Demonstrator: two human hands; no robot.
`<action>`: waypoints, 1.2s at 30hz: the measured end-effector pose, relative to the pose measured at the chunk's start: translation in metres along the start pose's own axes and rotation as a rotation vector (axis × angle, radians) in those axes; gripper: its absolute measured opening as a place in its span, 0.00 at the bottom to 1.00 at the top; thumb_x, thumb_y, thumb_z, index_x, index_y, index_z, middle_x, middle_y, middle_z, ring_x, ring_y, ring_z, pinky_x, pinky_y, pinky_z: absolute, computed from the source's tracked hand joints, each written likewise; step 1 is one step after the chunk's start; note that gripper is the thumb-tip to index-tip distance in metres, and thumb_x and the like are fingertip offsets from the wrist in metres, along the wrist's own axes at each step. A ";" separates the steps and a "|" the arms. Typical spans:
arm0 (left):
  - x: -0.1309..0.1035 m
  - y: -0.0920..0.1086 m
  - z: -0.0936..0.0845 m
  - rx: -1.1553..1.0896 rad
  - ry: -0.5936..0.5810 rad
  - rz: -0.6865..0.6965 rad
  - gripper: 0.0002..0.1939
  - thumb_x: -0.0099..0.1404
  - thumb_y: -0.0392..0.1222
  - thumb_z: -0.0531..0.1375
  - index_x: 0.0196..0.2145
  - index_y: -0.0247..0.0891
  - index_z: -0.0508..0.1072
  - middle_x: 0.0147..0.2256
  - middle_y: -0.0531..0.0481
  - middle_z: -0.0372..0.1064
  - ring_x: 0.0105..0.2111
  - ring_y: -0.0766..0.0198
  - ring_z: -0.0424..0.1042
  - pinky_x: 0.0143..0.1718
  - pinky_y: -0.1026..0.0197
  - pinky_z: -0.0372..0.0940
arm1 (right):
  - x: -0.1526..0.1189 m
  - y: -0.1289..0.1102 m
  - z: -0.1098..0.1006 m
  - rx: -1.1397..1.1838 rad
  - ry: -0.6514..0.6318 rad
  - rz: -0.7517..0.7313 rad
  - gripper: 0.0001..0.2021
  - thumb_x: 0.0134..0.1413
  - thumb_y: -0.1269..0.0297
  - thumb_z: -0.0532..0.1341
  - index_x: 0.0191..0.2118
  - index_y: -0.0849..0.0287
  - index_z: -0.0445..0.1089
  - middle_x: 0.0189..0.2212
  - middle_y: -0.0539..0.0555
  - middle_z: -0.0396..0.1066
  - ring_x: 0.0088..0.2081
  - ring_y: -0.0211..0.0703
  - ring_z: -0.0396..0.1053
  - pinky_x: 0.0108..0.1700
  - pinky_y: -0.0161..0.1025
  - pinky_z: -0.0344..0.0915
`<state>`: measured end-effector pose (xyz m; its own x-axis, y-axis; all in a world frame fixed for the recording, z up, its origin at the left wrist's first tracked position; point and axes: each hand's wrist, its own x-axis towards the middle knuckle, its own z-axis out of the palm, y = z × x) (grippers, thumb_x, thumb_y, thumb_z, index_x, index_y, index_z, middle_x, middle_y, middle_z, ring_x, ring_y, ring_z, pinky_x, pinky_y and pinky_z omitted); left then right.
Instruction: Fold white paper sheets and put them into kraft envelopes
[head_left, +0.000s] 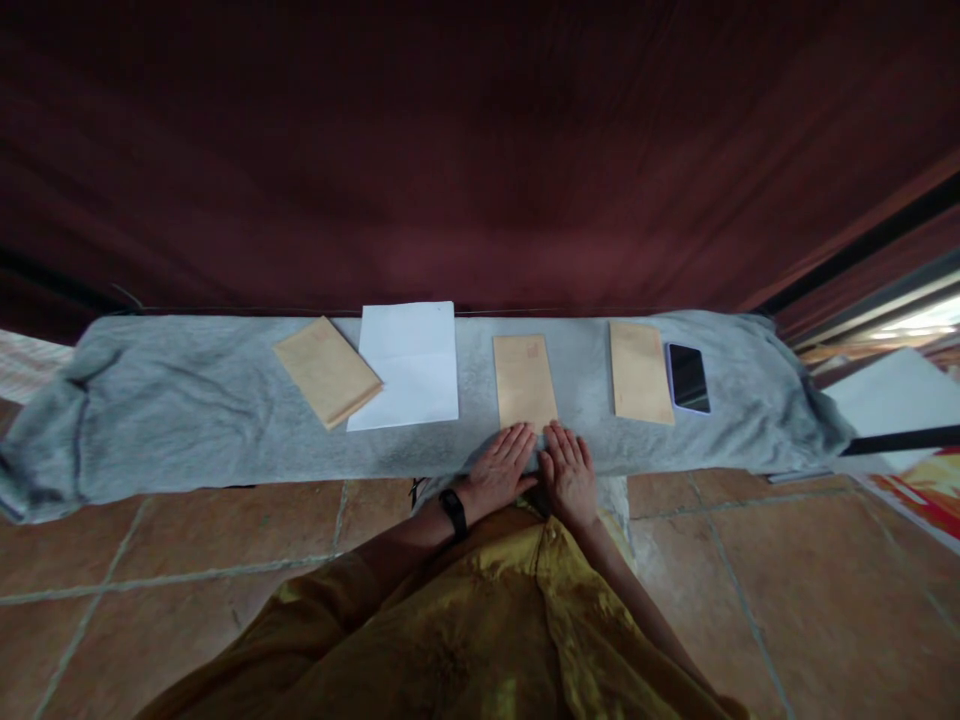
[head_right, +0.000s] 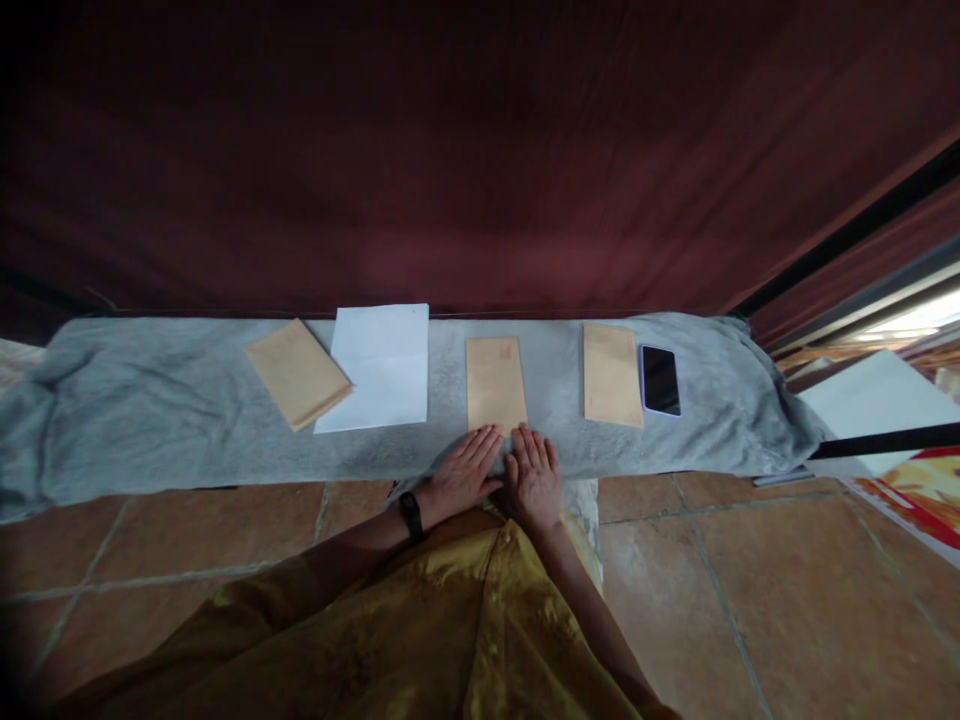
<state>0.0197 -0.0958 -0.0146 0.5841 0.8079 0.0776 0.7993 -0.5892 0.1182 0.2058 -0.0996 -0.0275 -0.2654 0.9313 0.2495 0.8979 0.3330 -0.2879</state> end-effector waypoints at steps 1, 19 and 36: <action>-0.001 -0.001 -0.001 0.000 0.003 -0.001 0.40 0.73 0.59 0.48 0.70 0.27 0.46 0.71 0.35 0.41 0.71 0.51 0.41 0.71 0.48 0.40 | 0.000 0.000 -0.001 0.001 0.001 0.006 0.25 0.73 0.60 0.45 0.70 0.59 0.54 0.68 0.58 0.56 0.68 0.49 0.53 0.69 0.52 0.46; 0.032 -0.019 -0.001 -0.028 0.069 -0.100 0.31 0.75 0.52 0.46 0.68 0.31 0.55 0.70 0.40 0.49 0.70 0.55 0.47 0.70 0.49 0.45 | 0.001 -0.002 0.004 -0.033 0.061 -0.008 0.24 0.71 0.63 0.46 0.69 0.59 0.55 0.68 0.57 0.57 0.68 0.49 0.53 0.69 0.52 0.46; 0.167 -0.067 -0.002 -0.093 0.017 -0.322 0.33 0.74 0.56 0.44 0.70 0.36 0.52 0.71 0.40 0.45 0.72 0.50 0.34 0.69 0.36 0.28 | 0.005 -0.006 0.004 -0.039 0.072 0.045 0.24 0.71 0.62 0.49 0.69 0.55 0.55 0.67 0.54 0.60 0.67 0.47 0.56 0.68 0.49 0.49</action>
<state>0.0635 0.0791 -0.0076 0.3008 0.9529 0.0384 0.9256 -0.3014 0.2290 0.1972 -0.0964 -0.0280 -0.1999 0.9317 0.3032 0.9215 0.2839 -0.2649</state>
